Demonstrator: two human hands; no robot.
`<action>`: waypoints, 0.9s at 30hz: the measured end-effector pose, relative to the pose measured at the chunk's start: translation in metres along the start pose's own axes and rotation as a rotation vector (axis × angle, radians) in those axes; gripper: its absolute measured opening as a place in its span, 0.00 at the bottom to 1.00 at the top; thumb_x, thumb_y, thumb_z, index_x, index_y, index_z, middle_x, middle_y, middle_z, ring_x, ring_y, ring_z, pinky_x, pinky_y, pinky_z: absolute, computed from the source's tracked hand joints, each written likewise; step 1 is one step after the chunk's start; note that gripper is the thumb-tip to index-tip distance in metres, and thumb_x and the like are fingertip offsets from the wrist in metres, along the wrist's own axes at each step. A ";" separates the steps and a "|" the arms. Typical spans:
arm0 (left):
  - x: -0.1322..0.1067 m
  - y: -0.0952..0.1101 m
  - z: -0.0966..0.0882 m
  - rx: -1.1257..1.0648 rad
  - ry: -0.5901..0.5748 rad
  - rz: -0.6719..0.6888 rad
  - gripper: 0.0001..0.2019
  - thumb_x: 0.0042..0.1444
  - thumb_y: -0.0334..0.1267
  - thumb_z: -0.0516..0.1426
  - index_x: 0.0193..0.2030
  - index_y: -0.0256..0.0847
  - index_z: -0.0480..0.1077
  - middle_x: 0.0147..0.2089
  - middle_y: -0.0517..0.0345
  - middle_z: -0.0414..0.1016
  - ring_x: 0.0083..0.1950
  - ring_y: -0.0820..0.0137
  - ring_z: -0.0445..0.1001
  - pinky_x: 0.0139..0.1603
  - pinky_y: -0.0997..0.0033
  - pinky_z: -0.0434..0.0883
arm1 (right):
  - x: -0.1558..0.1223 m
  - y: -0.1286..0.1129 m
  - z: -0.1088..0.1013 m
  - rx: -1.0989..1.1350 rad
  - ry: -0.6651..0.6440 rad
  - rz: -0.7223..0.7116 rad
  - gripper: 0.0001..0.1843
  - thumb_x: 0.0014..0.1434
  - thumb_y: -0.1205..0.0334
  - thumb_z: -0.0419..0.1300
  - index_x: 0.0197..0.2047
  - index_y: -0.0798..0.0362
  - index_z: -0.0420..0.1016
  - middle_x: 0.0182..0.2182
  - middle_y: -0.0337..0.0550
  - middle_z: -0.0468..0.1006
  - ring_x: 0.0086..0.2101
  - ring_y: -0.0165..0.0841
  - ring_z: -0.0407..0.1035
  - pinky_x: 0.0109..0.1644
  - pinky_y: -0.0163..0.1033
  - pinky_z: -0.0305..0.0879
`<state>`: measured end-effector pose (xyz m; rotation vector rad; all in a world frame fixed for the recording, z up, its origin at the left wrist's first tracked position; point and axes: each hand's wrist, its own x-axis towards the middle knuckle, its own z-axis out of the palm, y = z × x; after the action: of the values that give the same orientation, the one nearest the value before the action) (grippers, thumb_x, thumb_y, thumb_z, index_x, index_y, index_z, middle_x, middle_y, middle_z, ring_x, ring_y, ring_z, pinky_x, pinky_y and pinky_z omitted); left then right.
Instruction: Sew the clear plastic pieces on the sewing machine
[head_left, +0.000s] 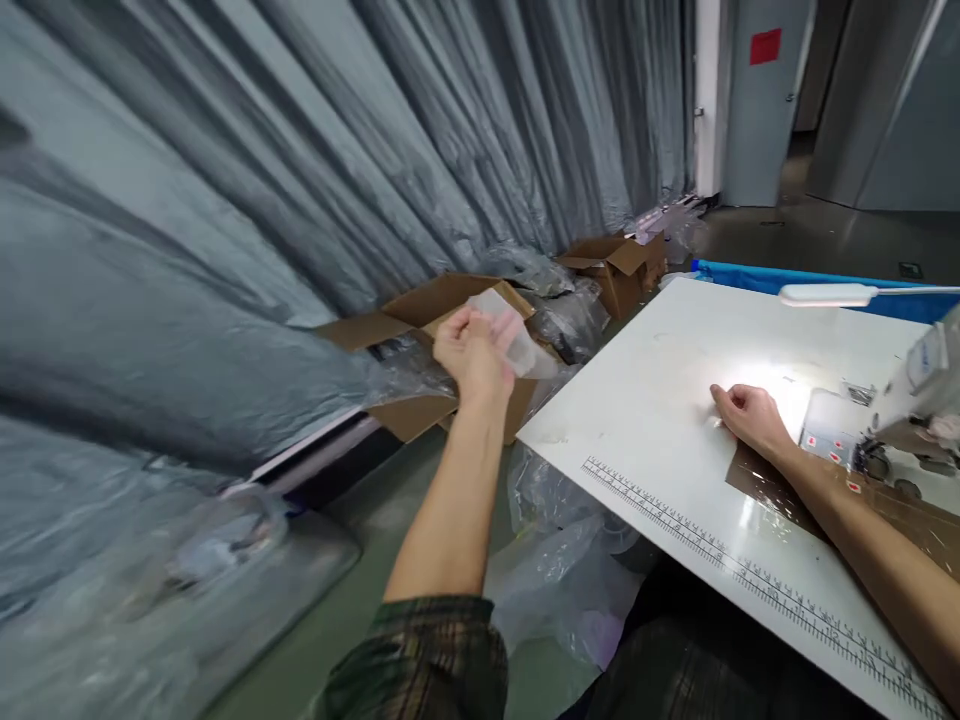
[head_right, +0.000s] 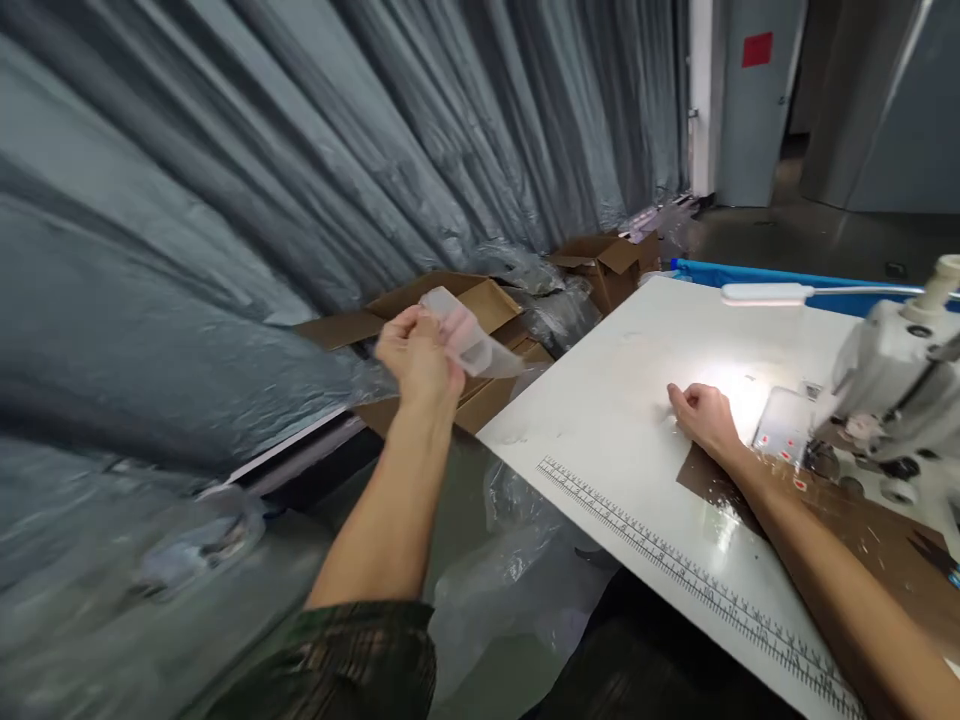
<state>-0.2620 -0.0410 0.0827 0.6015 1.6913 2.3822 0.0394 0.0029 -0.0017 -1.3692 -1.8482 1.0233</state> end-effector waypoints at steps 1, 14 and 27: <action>-0.012 0.004 0.000 0.011 -0.051 -0.003 0.08 0.63 0.31 0.56 0.34 0.42 0.60 0.27 0.71 0.65 0.32 0.77 0.76 0.42 0.68 0.80 | -0.006 0.000 -0.001 0.002 0.023 -0.006 0.23 0.60 0.48 0.56 0.18 0.47 0.60 0.18 0.39 0.70 0.24 0.34 0.67 0.35 0.40 0.66; -0.217 0.033 0.024 0.110 -1.440 -0.422 0.22 0.51 0.54 0.66 0.45 0.42 0.73 0.37 0.57 0.76 0.31 0.68 0.80 0.29 0.68 0.81 | -0.131 0.006 -0.066 0.441 -0.389 -0.059 0.23 0.52 0.40 0.68 0.40 0.51 0.78 0.34 0.40 0.76 0.35 0.35 0.70 0.39 0.41 0.71; -0.228 0.004 0.035 0.265 -2.002 -0.379 0.25 0.54 0.44 0.62 0.57 0.35 0.68 0.35 0.58 0.75 0.32 0.74 0.75 0.32 0.72 0.72 | -0.171 0.027 -0.104 0.522 -0.716 0.557 0.28 0.41 0.46 0.76 0.38 0.53 0.71 0.29 0.38 0.79 0.27 0.30 0.75 0.28 0.33 0.68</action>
<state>-0.0406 -0.0922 0.0434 1.5830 0.7962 0.3893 0.1860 -0.1340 0.0240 -1.2927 -1.4470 2.3334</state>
